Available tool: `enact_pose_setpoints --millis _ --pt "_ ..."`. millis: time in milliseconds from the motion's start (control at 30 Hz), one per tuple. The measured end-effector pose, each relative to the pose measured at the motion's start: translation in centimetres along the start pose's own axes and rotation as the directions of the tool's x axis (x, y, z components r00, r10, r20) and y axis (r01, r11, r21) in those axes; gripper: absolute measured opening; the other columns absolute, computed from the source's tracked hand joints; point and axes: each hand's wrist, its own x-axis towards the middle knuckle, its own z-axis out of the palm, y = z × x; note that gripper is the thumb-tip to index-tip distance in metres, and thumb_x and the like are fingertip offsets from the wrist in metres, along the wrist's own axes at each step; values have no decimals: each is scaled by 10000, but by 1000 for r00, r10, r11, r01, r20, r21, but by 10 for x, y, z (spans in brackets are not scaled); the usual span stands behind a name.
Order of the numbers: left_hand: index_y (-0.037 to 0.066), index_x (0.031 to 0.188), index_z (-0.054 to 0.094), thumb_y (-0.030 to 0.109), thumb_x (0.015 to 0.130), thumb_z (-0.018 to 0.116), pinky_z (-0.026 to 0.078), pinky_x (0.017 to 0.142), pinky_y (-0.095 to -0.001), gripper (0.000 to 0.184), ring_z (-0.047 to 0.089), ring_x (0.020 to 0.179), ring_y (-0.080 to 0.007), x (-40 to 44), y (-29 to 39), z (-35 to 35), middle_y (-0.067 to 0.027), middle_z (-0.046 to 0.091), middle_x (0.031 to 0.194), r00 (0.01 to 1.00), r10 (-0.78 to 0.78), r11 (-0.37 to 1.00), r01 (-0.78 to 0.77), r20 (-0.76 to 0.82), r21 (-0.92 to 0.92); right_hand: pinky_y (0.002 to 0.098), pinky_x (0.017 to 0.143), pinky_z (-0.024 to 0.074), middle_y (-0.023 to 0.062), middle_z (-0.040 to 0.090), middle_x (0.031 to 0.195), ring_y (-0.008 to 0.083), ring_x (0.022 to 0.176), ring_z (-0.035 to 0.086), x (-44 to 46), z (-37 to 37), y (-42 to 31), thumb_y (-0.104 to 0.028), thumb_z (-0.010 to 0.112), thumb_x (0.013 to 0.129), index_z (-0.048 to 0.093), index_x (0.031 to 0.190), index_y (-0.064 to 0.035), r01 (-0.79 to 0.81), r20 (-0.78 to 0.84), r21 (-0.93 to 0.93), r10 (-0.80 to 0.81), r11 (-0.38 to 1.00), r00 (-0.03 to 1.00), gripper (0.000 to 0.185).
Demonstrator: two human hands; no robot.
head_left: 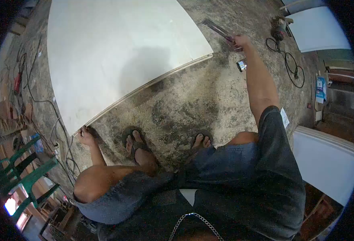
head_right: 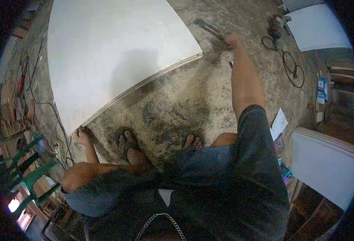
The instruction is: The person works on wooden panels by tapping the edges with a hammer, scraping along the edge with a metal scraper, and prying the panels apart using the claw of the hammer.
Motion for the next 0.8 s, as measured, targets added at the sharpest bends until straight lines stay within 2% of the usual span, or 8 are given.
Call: enact_pose_setpoints --millis 233,267,400,467,567,600,633,800 --pt "-61 979 554 21 881 511 451 611 -240 135 539 672 -146 -7 17 2 -153 601 798 995 -88 994 86 -37 -63 387 561 508 96 633 816 220 661 597 30 -18 40 -197 538 816 639 919 -56 64 -79 -531 -124 845 989 202" --pt "-58 984 558 54 896 479 462 616 -251 163 553 682 -155 6 -7 -8 -157 606 804 958 -276 846 283 83 -452 382 599 508 100 640 839 231 702 606 19 -13 38 -196 538 816 643 946 -52 67 -115 -529 -149 846 982 221" --pt "-37 873 606 174 794 514 493 683 -328 243 589 787 -245 -4 5 1 -133 634 876 981 -176 983 180 -82 36 349 819 460 152 617 1031 237 921 587 20 2 41 -200 557 825 588 1065 35 255 -128 -551 -383 794 915 337" --pt "8 900 642 219 783 574 467 778 -353 250 600 855 -255 21 -51 -6 -104 649 964 998 -54 508 59 -37 859 357 855 437 179 602 1092 243 1004 575 16 1 30 -209 611 796 578 1092 35 317 118 -151 -301 937 946 385" --pt "-21 933 627 112 753 665 473 725 -302 227 616 813 -196 3 -14 -3 -124 659 862 978 107 917 -26 -181 398 380 875 423 183 597 1115 292 1043 563 151 -5 85 -507 576 802 561 1144 24 484 90 -662 -581 572 809 632" --pt "-25 899 636 72 734 683 481 669 -272 196 619 718 -175 -5 25 14 -112 661 792 927 -210 978 201 -311 -60 397 860 430 180 597 1115 320 1037 559 115 13 67 -524 565 808 529 1182 24 320 -96 -695 -525 643 846 664" --pt "-25 838 646 81 733 692 482 600 -270 157 604 637 -152 -19 74 18 -91 651 716 959 14 965 62 -282 256 412 847 435 172 607 1077 329 1002 564 112 15 62 -532 556 812 523 1163 31 319 -52 -710 -498 628 866 664" --pt "2 823 660 84 786 659 434 487 -224 89 553 551 -95 -13 73 2 -40 620 667 940 -335 940 327 -73 -102 441 826 443 165 621 1007 341 949 569 123 16 53 -530 545 820 519 1123 26 344 79 -732 -428 588 900 633"
